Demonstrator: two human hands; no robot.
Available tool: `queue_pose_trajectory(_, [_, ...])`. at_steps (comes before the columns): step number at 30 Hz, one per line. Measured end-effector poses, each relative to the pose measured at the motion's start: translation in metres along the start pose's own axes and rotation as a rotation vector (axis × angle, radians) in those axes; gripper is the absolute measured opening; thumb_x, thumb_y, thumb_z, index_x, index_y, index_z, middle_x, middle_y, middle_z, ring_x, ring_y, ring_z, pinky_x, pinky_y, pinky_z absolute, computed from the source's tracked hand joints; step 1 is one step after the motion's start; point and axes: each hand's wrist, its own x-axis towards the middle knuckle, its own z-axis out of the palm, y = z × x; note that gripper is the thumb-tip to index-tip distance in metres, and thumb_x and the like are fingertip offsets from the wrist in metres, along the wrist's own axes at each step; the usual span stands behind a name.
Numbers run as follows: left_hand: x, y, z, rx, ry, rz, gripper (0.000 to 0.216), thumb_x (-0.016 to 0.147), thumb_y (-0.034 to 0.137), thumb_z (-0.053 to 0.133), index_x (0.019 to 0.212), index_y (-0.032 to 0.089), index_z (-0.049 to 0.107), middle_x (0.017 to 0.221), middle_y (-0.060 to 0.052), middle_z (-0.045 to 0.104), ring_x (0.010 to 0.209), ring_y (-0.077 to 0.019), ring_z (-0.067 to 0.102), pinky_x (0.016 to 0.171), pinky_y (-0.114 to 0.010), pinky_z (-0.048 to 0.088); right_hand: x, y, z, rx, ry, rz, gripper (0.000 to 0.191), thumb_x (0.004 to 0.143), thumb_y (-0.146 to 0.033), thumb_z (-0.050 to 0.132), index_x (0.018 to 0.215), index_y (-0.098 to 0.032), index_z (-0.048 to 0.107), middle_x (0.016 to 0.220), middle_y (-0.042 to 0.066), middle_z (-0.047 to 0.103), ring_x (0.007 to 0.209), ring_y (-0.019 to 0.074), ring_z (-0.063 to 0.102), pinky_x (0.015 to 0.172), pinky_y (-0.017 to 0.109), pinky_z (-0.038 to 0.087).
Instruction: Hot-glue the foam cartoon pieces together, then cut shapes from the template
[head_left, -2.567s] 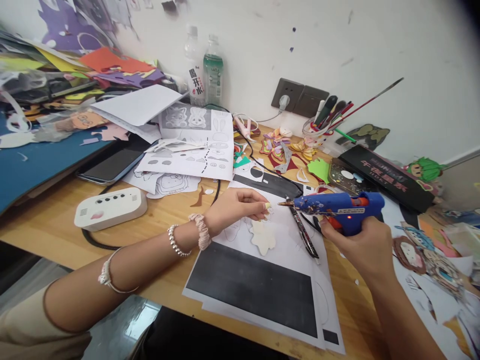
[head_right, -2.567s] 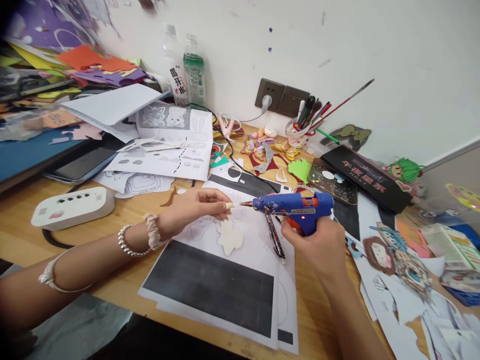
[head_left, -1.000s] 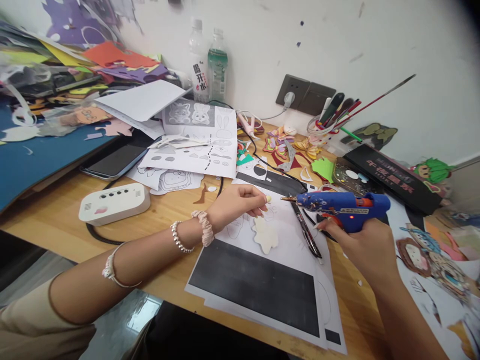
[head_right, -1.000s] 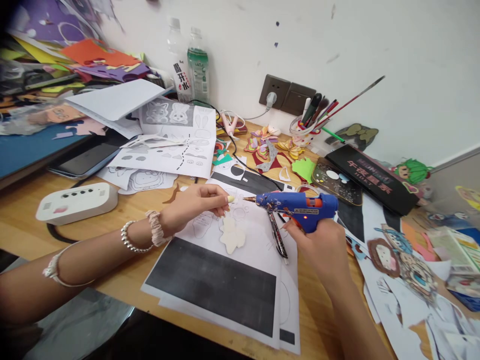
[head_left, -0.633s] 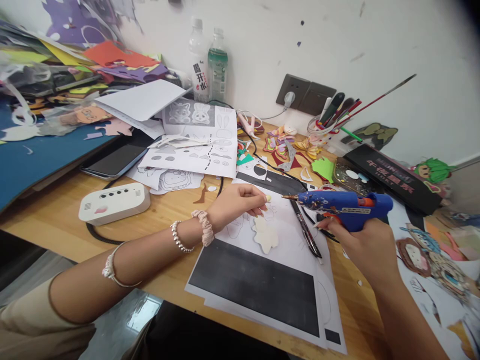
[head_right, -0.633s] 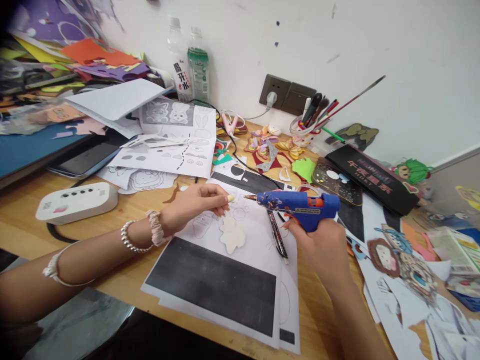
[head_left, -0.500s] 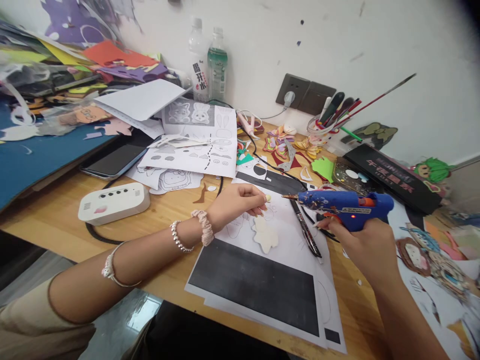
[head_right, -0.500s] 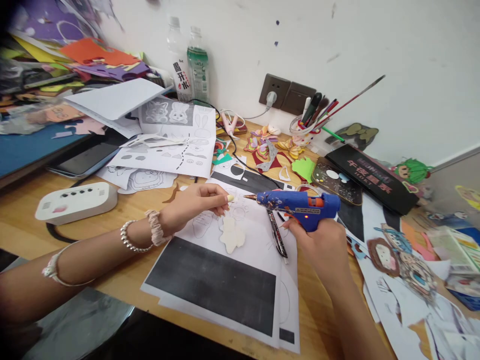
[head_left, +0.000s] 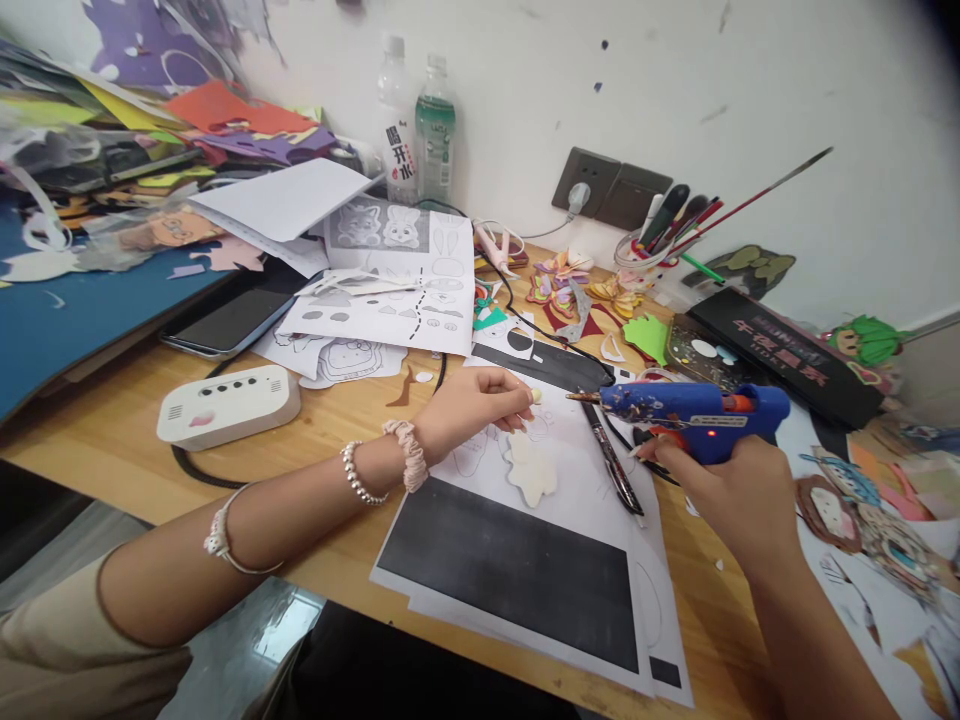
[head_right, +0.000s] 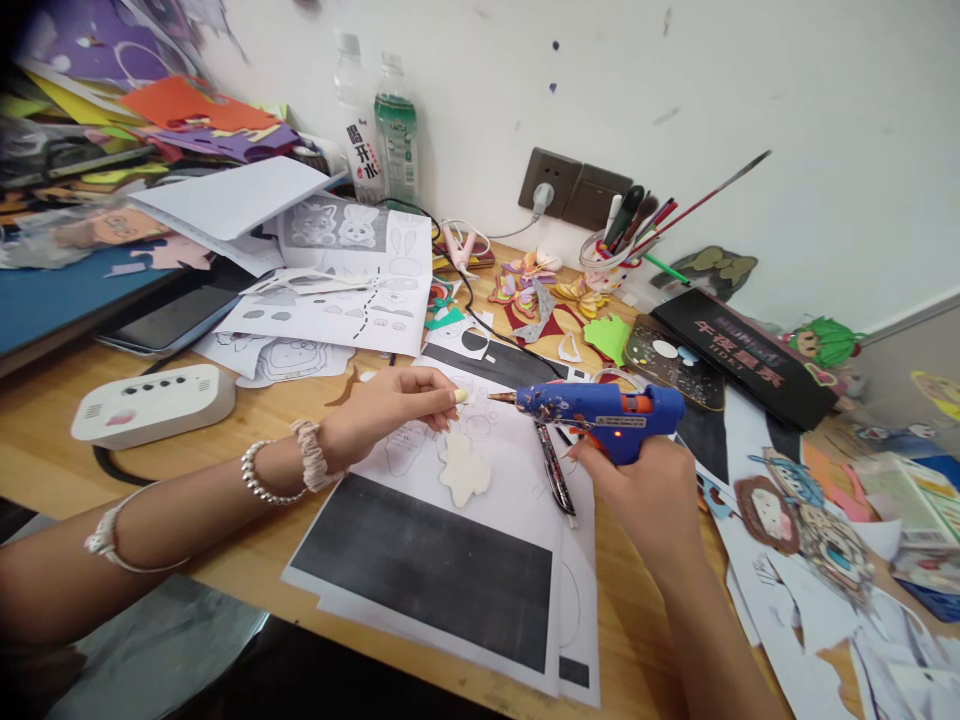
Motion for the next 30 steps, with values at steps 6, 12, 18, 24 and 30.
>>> queue_pose_trajectory(6, [0.001, 0.001, 0.001, -0.014, 0.012, -0.009, 0.014, 0.072, 0.026, 0.059, 0.068, 0.013, 0.057, 0.065, 0.0, 0.06, 0.056, -0.0056, 0.053, 0.059, -0.019, 0.045, -0.003, 0.0, -0.002, 0.21, 0.05, 0.097, 0.033, 0.053, -0.042, 0.064, 0.044, -0.02, 0.042, 0.036, -0.002, 0.043, 0.035, 0.0119, 0.042, 0.036, 0.025, 0.034])
queue_pose_trajectory(12, [0.0, 0.001, 0.002, 0.0, 0.0, -0.011, 0.015, 0.072, 0.027, 0.058, 0.067, 0.014, 0.055, 0.065, 0.001, 0.06, 0.057, -0.0057, 0.053, 0.058, -0.018, 0.044, -0.001, 0.003, 0.0, 0.762, -0.133, 0.234, 0.017, 0.063, -0.031, 0.061, 0.063, -0.014, 0.056, 0.058, 0.005, 0.063, 0.052, 0.0149, 0.059, 0.051, 0.024, 0.049])
queue_pose_trajectory(18, [0.0, 0.003, 0.002, 0.009, 0.018, -0.027, 0.014, 0.07, 0.027, 0.058, 0.067, 0.014, 0.056, 0.063, 0.0, 0.06, 0.056, -0.0074, 0.053, 0.06, -0.02, 0.046, 0.008, 0.018, 0.007, 0.887, -0.17, 0.262, 0.015, 0.064, -0.027, 0.06, 0.07, -0.013, 0.059, 0.073, 0.01, 0.067, 0.063, 0.0207, 0.064, 0.058, 0.03, 0.053])
queue_pose_trajectory(24, [-0.001, 0.007, 0.003, 0.023, 0.035, -0.041, 0.014, 0.069, 0.027, 0.059, 0.066, 0.014, 0.056, 0.063, 0.0, 0.061, 0.056, -0.0078, 0.054, 0.059, -0.02, 0.046, 0.008, 0.014, 0.006, 0.974, -0.18, 0.27, 0.017, 0.063, -0.023, 0.06, 0.077, -0.015, 0.058, 0.074, 0.008, 0.067, 0.064, 0.0221, 0.064, 0.057, 0.031, 0.054])
queue_pose_trajectory(30, [-0.001, 0.007, 0.003, 0.019, 0.032, -0.048, 0.011, 0.069, 0.024, 0.059, 0.066, 0.014, 0.056, 0.063, 0.001, 0.06, 0.056, -0.0069, 0.053, 0.059, -0.019, 0.045, 0.007, 0.012, 0.005, 0.991, -0.162, 0.297, 0.015, 0.061, -0.02, 0.061, 0.074, -0.015, 0.057, 0.072, 0.007, 0.067, 0.063, 0.0224, 0.065, 0.057, 0.031, 0.055])
